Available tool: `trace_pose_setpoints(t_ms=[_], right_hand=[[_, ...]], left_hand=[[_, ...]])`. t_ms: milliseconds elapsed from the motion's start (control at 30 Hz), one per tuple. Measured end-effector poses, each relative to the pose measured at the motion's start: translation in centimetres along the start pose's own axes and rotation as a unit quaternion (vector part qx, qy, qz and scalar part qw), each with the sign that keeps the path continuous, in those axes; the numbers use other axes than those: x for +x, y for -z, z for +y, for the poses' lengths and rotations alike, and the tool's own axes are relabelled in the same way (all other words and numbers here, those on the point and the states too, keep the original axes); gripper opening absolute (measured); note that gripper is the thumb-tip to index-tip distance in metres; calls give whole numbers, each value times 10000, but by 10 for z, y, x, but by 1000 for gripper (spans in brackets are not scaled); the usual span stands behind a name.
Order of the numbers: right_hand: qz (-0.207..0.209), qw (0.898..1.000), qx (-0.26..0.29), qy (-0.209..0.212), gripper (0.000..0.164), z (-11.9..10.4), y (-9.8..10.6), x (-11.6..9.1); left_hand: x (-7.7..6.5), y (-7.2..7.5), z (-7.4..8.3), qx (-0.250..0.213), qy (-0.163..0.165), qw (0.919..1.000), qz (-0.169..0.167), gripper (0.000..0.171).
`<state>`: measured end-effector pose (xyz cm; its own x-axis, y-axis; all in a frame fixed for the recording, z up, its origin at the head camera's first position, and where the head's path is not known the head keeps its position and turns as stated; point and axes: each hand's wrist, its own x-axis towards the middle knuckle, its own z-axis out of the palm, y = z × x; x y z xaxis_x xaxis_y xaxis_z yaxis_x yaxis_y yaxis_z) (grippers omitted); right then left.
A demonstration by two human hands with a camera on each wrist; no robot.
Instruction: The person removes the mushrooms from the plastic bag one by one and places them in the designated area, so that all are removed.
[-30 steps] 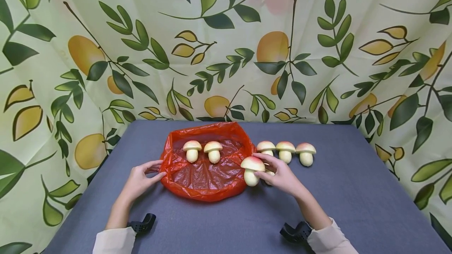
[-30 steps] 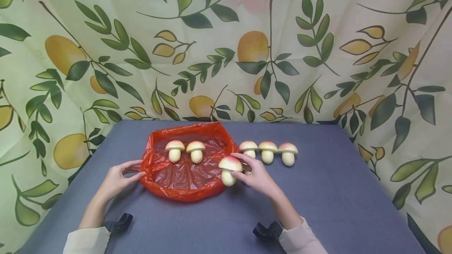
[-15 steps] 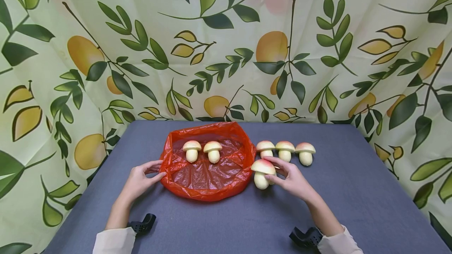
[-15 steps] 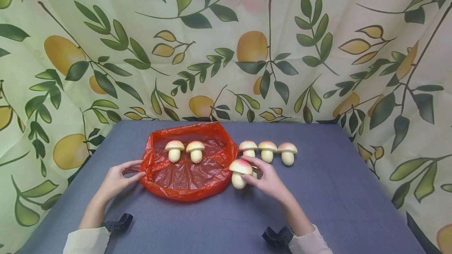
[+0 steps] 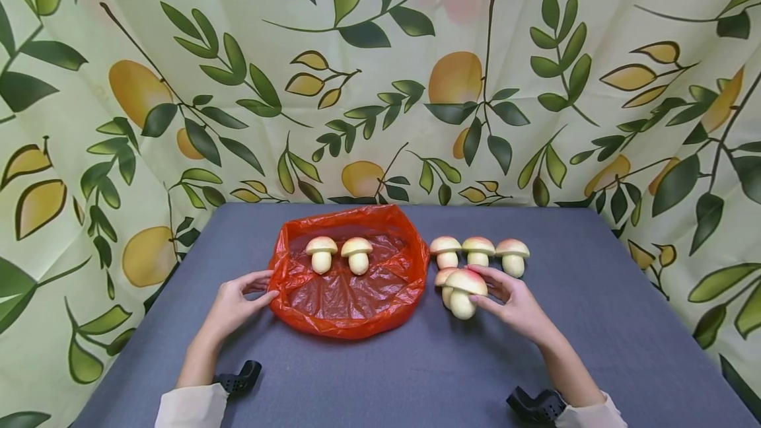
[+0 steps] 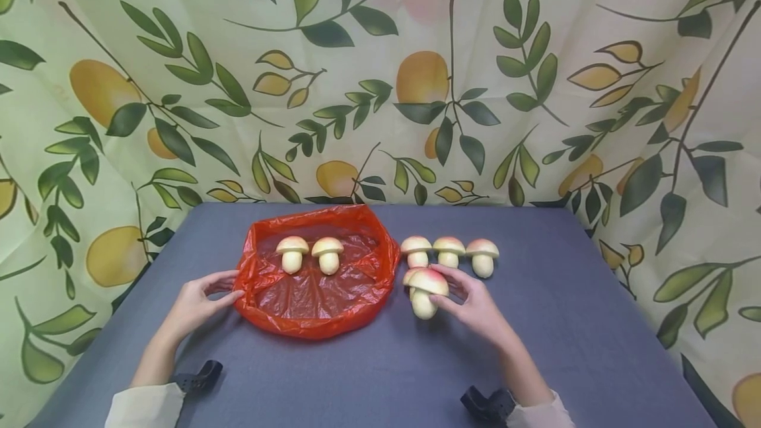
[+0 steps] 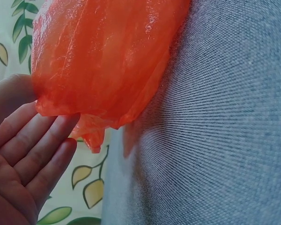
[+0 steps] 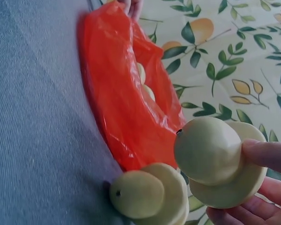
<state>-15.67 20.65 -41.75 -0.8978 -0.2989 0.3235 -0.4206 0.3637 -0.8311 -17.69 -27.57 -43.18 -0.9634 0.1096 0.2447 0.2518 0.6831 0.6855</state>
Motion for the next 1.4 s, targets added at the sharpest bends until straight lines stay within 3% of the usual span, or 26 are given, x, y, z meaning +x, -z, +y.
trace_pose_setpoints(t_ms=[233, 533, 900, 1400], right_hand=[[141, 9998, 135, -36, 48, 10, 12, -6], [11, 9999, 108, -51, 48, 31, 30, -6], [-50, 9996, 209, 180, 47, 48, 31, -5], [58, 9997, 215, -33, 47, 70, 33, -6]], left_hand=[[-1, 0, 0, 0, 61, 10000, -22, 38], [0, 1, 2, -5, 47, 10000, 16, 38], [-1, 1, 0, 14, 54, 10000, 75, 38], [0, -1, -1, -26, -68, 10000, 37, 36]])
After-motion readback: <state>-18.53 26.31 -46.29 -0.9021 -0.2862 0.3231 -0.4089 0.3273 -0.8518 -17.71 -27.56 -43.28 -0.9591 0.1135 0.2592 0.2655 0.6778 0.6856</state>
